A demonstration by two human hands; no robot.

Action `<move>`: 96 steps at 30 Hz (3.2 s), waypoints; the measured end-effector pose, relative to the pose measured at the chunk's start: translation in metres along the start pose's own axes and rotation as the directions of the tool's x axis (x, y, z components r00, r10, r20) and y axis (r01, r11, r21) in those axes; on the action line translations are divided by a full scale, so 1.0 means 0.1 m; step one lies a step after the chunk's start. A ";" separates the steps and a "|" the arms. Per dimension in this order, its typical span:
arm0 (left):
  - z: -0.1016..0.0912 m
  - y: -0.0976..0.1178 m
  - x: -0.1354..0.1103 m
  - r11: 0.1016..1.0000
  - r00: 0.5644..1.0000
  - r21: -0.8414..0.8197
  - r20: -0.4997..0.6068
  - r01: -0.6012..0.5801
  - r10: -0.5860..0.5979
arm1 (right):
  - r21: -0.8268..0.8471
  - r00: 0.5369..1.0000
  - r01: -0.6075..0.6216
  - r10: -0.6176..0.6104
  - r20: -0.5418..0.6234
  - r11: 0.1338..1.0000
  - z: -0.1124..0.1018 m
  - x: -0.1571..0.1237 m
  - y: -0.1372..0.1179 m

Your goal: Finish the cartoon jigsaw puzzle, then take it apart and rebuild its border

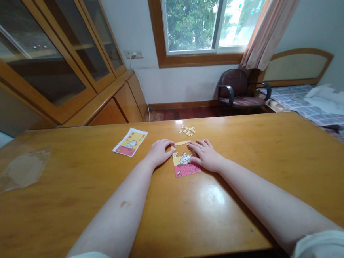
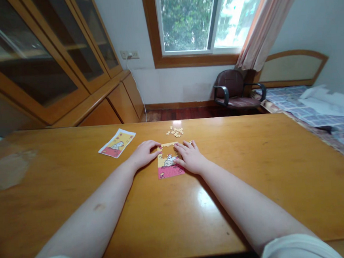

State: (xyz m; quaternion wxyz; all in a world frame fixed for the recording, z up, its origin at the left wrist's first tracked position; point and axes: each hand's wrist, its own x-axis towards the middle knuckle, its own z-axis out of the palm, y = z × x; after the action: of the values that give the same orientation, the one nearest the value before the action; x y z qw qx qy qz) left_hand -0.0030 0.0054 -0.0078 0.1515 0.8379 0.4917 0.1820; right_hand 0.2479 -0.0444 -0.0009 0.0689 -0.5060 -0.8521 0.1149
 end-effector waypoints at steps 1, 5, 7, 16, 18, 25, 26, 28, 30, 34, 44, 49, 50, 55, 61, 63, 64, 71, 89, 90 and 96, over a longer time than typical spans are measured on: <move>0.00 0.00 0.00 1.000 1.000 0.000 0.000 0.002 -0.002 | 0.002 1.000 0.001 -0.001 0.000 1.000 0.00 0.00 0.00; 0.01 0.00 0.00 1.000 1.000 -0.002 -0.007 0.003 -0.003 | 0.013 1.000 0.005 -0.005 -0.001 1.000 -0.01 0.00 -0.01; 0.00 0.00 0.00 1.000 1.000 -0.003 -0.008 0.004 -0.004 | 0.018 1.000 0.006 -0.005 -0.006 1.000 -0.01 0.00 -0.01; -0.02 0.03 -0.01 1.000 1.000 -0.008 -0.013 -0.002 0.002 | 0.023 1.000 -0.014 0.014 -0.005 1.000 0.00 0.00 0.01; -0.03 0.04 -0.02 1.000 1.000 -0.005 -0.015 -0.010 0.010 | 0.021 1.000 -0.016 0.016 -0.002 1.000 0.00 0.00 0.01; -0.05 0.06 -0.05 1.000 1.000 -0.009 -0.012 -0.002 0.002 | 0.018 1.000 -0.020 0.020 -0.015 1.000 0.00 0.01 0.01; -0.05 0.07 -0.05 1.000 1.000 0.001 -0.013 -0.004 0.004 | 0.019 1.000 -0.021 0.021 -0.020 1.000 0.00 0.01 0.01; -0.05 0.09 -0.06 0.999 1.000 0.027 -0.012 -0.024 0.024 | 0.021 0.999 -0.022 0.023 -0.026 1.000 0.01 0.01 0.01; -0.05 0.10 -0.07 0.998 0.999 0.048 -0.003 -0.050 0.051 | 0.027 0.999 -0.021 0.022 -0.027 0.999 0.02 0.02 0.01; -0.06 0.10 -0.06 0.998 0.998 0.029 -0.011 -0.056 0.057 | 0.039 0.999 -0.018 0.020 -0.041 0.999 0.02 0.02 0.00; -0.06 0.05 -0.02 0.999 0.999 -0.011 -0.036 0.041 -0.041 | 0.022 0.852 -0.459 0.448 -0.272 0.888 -0.05 0.09 0.26; -0.04 0.02 -0.01 0.998 0.992 -0.051 -0.121 0.029 -0.035 | -0.020 0.850 -0.479 0.459 -0.259 0.877 -0.05 0.11 0.39; -0.04 0.02 0.00 0.998 0.991 -0.053 -0.129 0.028 -0.035 | -0.027 0.861 -0.459 0.437 -0.261 0.888 -0.05 0.11 0.38; -0.01 -0.02 0.00 0.998 0.990 -0.056 -0.139 0.010 -0.018 | -0.051 0.887 -0.420 0.398 -0.236 0.906 -0.05 0.11 0.34; -0.01 -0.01 0.00 0.998 0.989 -0.064 -0.146 0.010 -0.019 | -0.040 0.871 -0.457 0.437 -0.225 0.889 -0.06 0.13 0.32; -0.01 -0.01 0.00 0.998 0.989 -0.065 -0.143 0.013 -0.022 | -0.015 0.865 -0.465 0.451 -0.219 0.885 -0.06 0.14 0.32; -0.01 -0.01 0.00 0.998 0.990 -0.065 -0.141 0.013 -0.022 | -0.002 0.865 -0.465 0.454 -0.211 0.885 -0.06 0.14 0.32; -0.03 0.00 0.00 0.997 0.991 -0.072 -0.136 0.011 -0.021 | 0.010 0.893 -0.413 0.407 -0.190 0.911 -0.07 0.12 0.33; -0.02 0.00 0.00 0.998 0.993 -0.056 -0.118 0.002 -0.009 | 0.084 0.910 -0.359 0.369 -0.191 0.930 -0.15 0.09 0.28; -0.02 0.00 0.00 0.998 0.993 -0.056 -0.118 0.003 -0.009 | 0.122 0.916 -0.322 0.341 -0.210 0.939 -0.15 0.08 0.27; -0.03 0.01 0.00 0.997 0.994 -0.068 -0.106 0.025 -0.032 | 0.358 0.974 -0.116 0.177 -0.143 0.927 -0.14 0.05 0.10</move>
State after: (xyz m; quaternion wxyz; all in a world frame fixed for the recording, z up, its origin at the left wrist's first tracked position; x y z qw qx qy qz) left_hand -0.0035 0.0055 -0.0050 0.1555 0.8144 0.5046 0.2407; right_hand 0.2575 -0.0337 0.0102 0.2217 -0.5562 -0.7690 0.2239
